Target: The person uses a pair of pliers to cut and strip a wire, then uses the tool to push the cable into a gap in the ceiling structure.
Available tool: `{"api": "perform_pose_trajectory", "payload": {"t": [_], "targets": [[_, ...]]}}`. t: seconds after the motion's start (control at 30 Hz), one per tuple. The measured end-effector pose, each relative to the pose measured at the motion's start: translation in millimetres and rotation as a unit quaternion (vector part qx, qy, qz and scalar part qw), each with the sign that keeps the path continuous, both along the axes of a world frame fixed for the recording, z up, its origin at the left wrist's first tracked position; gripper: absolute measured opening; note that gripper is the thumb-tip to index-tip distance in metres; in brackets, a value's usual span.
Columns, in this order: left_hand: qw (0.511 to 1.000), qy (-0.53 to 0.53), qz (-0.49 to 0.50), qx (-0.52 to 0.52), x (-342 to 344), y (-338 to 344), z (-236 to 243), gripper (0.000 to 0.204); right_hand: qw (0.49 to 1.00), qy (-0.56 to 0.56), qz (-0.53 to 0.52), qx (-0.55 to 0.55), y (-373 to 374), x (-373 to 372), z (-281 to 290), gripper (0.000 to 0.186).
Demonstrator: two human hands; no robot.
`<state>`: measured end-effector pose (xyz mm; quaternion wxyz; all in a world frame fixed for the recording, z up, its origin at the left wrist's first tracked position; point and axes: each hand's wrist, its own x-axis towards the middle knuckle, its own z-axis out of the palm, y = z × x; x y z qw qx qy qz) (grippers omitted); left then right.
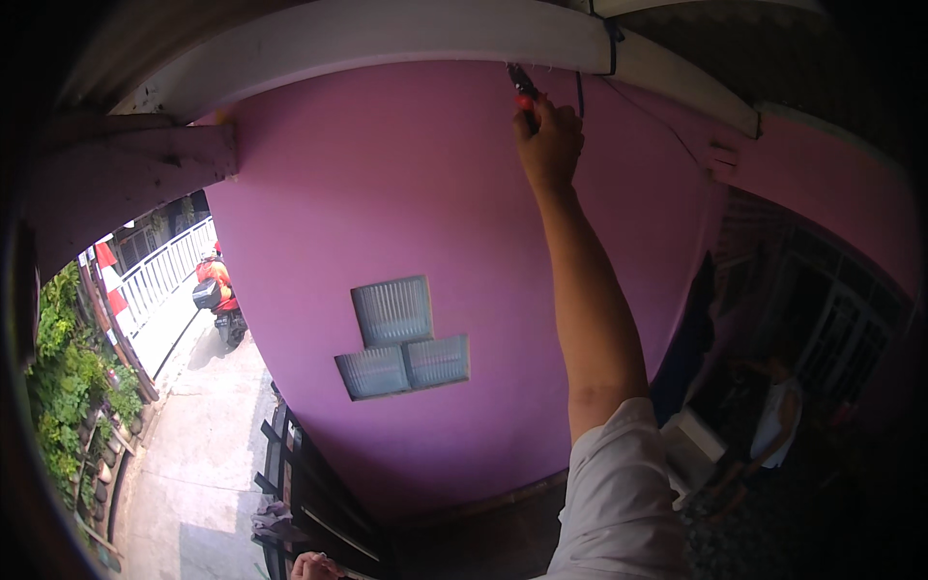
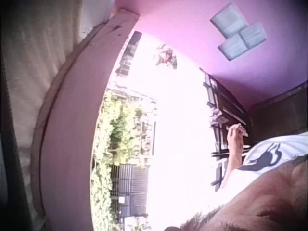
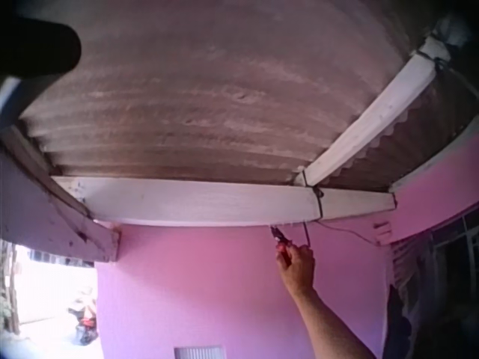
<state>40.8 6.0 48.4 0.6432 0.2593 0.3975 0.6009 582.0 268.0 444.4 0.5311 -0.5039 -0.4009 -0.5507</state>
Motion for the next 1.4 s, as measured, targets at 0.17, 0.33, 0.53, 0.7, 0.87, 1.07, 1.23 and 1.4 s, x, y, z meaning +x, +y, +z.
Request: {"api": "perform_pose_trajectory", "payload": {"t": [0.17,0.33,0.53,0.7,0.87,1.07,1.23,1.4], "targets": [[1.0,0.007,-0.011,0.004,4.4,-2.2,11.0,0.003,0.999,-0.008,0.034,0.005,-3.3,-2.0,1.2,0.028],[1.0,0.012,-0.011,0.006,4.0,-1.5,9.6,0.003,0.999,-0.024,0.046,0.001,-4.0,-2.5,4.8,0.026],[1.0,0.013,-0.012,0.004,5.8,-3.4,12.8,0.002,0.994,0.014,0.103,-0.038,-10.6,-11.1,5.2,0.027],[1.0,0.006,-0.016,0.004,3.5,-2.7,6.8,0.002,0.997,0.005,0.072,-0.021,-9.8,-10.6,4.6,0.026],[1.0,0.016,-0.008,0.001,5.5,-4.4,10.6,0.004,0.997,-0.006,0.073,-0.017,-10.9,-11.1,4.6,0.025],[1.0,0.014,-0.008,0.022,3.4,0.8,-6.2,0.004,0.992,-0.018,0.118,-0.027,-10.9,0.3,8.6,0.027],[1.0,0.019,-0.01,0.021,5.9,-1.5,-2.9,0.005,0.967,0.092,0.213,-0.11,-14.4,-16.4,11.9,0.03],[0.999,0.025,-0.025,0.018,9.9,-1.8,0.0,0.007,0.625,0.326,0.705,-0.082,-12.4,-44.4,15.1,0.029]]}}
